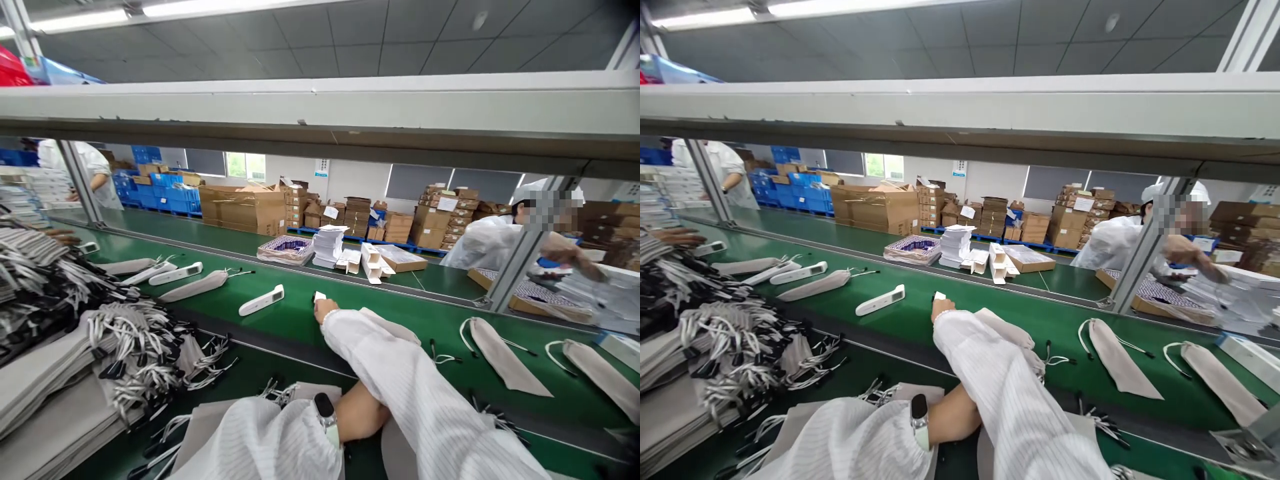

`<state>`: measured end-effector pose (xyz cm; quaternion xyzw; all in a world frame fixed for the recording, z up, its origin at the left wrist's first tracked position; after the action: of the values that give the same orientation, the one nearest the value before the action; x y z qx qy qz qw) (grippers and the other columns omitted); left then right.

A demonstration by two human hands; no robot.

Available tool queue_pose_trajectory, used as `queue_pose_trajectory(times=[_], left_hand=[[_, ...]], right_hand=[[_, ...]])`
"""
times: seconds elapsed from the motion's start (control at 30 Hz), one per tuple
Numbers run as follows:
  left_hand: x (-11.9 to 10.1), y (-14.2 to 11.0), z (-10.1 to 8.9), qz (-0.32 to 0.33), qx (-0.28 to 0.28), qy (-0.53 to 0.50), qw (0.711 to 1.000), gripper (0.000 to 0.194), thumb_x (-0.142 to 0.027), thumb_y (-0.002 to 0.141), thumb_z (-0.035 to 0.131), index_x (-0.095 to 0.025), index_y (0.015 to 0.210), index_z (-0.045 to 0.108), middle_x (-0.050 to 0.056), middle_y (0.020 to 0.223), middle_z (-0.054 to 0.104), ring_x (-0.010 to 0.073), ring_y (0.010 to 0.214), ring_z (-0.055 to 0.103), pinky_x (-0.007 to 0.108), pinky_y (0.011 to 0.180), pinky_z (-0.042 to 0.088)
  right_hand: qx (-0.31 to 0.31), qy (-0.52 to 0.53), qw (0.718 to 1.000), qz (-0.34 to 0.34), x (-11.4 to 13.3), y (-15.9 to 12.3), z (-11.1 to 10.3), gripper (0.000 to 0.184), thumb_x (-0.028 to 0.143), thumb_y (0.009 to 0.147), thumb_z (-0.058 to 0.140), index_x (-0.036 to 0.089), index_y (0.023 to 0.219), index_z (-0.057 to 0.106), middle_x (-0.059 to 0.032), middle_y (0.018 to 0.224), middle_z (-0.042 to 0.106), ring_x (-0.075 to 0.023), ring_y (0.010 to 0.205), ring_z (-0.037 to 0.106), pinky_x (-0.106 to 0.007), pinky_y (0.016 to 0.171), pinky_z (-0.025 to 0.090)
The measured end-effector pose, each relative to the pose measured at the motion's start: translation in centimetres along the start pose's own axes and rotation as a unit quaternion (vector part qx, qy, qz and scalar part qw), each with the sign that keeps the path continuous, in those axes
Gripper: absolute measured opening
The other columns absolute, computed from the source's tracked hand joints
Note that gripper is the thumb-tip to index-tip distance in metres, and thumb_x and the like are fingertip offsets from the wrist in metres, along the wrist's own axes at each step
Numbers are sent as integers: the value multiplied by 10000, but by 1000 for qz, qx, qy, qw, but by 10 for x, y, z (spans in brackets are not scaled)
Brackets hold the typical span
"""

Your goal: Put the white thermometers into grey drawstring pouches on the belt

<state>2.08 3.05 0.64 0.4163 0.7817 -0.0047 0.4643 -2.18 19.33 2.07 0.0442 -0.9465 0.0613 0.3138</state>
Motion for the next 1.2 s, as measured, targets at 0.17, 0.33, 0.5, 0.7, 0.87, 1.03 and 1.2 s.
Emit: queue_pose_trajectory(times=[0.17, 0.33, 0.5, 0.7, 0.87, 1.03, 1.2], left_hand=[[-6, 12, -13, 5, 4, -9, 1000, 200, -263, 847, 399, -169, 859, 575, 28, 837, 559, 163, 796, 517, 250, 722, 401], [-17, 18, -30, 9, -2, -15, 1000, 238, -293, 864, 369, -160, 714, 497, -17, 704, 448, 115, 662, 437, 211, 620, 345], [-35, 22, -39, 24, 3, -26, 999, 243, -300, 871, 352, -166, 699, 459, -10, 734, 403, 123, 693, 416, 223, 663, 336], [-42, 23, -63, -6, -117, 33, 993, 203, -271, 859, 364, -169, 733, 485, 23, 843, 365, 150, 831, 426, 244, 744, 361], [-44, 25, -74, -34, -110, 99, 988, 222, -284, 858, 361, -173, 731, 506, 21, 844, 384, 150, 840, 436, 237, 726, 367], [-55, 18, -82, -146, -13, 147, 978, 221, -333, 848, 364, -173, 781, 500, -25, 661, 447, 129, 603, 444, 232, 589, 343], [-89, 3, -77, -157, 101, 60, 981, 329, -270, 860, 319, -162, 616, 512, -50, 541, 429, 84, 495, 401, 188, 505, 298]], right_hand=[[-22, 167, 985, -16, -41, -20, -50, 387, 261, 804, 482, 182, 1172, 390, -48, 989, 543, -159, 851, 548, -338, 713, 466], [-29, 407, 906, -111, -78, -90, -126, 810, 245, 701, 585, 366, 1284, 34, 32, 804, 565, -147, 751, 579, -342, 678, 470], [39, 557, 823, -107, -95, -140, -137, 688, 287, 607, 687, 387, 1144, 268, 48, 760, 550, -152, 692, 585, -333, 633, 453], [140, 413, 895, -87, -100, -148, -95, 359, 520, 708, 507, 163, 727, 543, 13, 661, 520, -75, 557, 501, -200, 515, 401], [108, 235, 962, -90, -100, -150, -88, 577, 625, 765, 233, 161, 688, 568, 40, 407, 386, -75, 335, 347, -217, 381, 293], [-282, 20, 944, -169, -118, -146, -144, 397, 532, 735, 413, 176, 750, 588, -5, 540, 515, -114, 529, 472, -233, 563, 347], [-333, 47, 937, -91, -146, -138, -166, 472, 552, 747, 335, 167, 548, 523, -14, 462, 481, -109, 474, 433, -238, 518, 324]])
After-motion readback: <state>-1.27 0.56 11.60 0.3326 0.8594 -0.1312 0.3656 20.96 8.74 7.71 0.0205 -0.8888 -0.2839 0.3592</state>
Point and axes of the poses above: each hand's wrist, its own y-axis towards the middle knuckle, its own z-axis out of the palm, x = y × z, the point moved 5 cm from there along y, towards the middle knuckle
